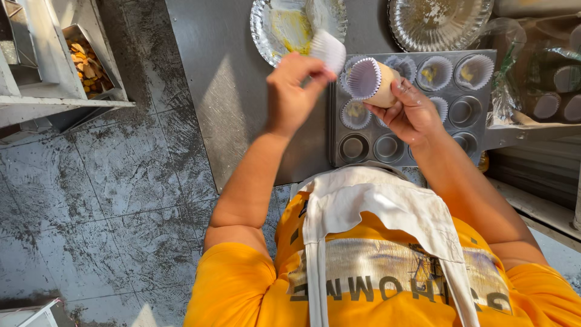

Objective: The person places paper liners into the cavities of multiple muffin tins by hand, taking the liners from stacks and paper cups.

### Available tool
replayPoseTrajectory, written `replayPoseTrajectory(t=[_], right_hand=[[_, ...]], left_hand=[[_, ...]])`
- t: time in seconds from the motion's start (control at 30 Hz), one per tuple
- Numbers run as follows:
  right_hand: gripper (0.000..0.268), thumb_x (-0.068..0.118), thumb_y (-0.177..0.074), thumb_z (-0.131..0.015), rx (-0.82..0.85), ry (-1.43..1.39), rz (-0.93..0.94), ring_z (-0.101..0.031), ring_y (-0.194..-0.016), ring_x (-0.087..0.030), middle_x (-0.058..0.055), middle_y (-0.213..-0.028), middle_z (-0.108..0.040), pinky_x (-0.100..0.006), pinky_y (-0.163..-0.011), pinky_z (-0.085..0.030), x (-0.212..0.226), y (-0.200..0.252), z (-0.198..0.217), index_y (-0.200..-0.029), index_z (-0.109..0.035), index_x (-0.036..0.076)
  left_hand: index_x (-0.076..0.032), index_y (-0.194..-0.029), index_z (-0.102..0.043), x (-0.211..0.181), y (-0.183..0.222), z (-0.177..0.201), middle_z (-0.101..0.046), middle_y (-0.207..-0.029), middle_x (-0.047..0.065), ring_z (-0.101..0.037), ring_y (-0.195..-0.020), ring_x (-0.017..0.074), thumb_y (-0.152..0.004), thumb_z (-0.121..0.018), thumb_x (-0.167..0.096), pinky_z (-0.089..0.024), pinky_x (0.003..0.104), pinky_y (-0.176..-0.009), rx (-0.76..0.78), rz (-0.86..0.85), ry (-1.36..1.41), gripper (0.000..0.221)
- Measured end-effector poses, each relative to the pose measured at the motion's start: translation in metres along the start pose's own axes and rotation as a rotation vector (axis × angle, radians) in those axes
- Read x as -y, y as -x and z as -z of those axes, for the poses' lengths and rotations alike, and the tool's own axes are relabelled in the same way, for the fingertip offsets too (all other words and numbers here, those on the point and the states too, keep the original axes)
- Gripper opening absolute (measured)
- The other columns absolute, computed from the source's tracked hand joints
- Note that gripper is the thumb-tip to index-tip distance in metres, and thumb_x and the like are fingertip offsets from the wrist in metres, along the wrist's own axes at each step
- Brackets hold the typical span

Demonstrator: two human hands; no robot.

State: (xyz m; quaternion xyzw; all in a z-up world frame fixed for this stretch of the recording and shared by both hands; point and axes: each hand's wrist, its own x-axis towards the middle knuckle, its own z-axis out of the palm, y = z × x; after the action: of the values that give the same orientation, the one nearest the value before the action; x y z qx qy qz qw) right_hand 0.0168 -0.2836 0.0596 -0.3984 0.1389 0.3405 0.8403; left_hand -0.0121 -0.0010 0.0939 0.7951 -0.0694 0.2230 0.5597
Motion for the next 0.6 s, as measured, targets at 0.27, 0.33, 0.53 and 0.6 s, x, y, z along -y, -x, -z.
replayPoseTrajectory(t=[0.27,0.33,0.53,0.6], right_hand=[[0.051,0.032,-0.102,-0.069,-0.006,0.006,0.057,-0.059,-0.135,-0.025,-0.006,-0.143,-0.061,-0.047,-0.116,-0.049,0.019,-0.006,0.012,-0.144,-0.051,0.009],[0.053,0.032,-0.100,-0.070,-0.033,-0.002,0.037,-0.059,-0.135,-0.025,-0.005,-0.142,-0.061,-0.048,-0.115,-0.050,0.015,-0.005,0.013,-0.143,-0.051,0.009],[0.057,0.032,-0.097,-0.073,-0.010,-0.025,0.006,-0.059,-0.134,-0.025,-0.005,-0.142,-0.061,-0.048,-0.114,-0.051,0.018,-0.006,0.019,-0.144,-0.050,0.009],[0.057,0.033,-0.098,-0.073,-0.005,-0.013,0.000,-0.059,-0.133,-0.024,-0.005,-0.142,-0.061,-0.048,-0.112,-0.050,0.020,-0.003,0.023,-0.145,-0.050,0.010]], left_hand=[[-0.009,-0.094,-0.081,0.199,-0.057,0.000,-0.074,-0.093,0.009,-0.071,-0.088,0.0264,-0.081,-0.079,-0.009,-0.051,0.041,-0.087,-0.008,0.223,-0.508,0.013],[-0.010,-0.093,-0.081,0.244,-0.051,-0.012,-0.073,-0.098,0.011,-0.069,-0.095,0.0296,-0.083,-0.073,-0.008,-0.039,0.050,-0.100,0.087,0.195,-0.683,0.013],[-0.011,-0.089,-0.078,0.326,-0.018,-0.054,-0.073,-0.110,0.012,-0.068,-0.111,0.0296,-0.083,-0.057,-0.001,-0.012,0.063,-0.117,0.367,0.088,-0.971,0.024],[-0.011,-0.088,-0.077,0.325,-0.004,-0.064,-0.073,-0.109,0.014,-0.069,-0.112,0.0312,-0.081,-0.057,-0.004,-0.009,0.060,-0.115,0.299,-0.090,-1.061,0.022]])
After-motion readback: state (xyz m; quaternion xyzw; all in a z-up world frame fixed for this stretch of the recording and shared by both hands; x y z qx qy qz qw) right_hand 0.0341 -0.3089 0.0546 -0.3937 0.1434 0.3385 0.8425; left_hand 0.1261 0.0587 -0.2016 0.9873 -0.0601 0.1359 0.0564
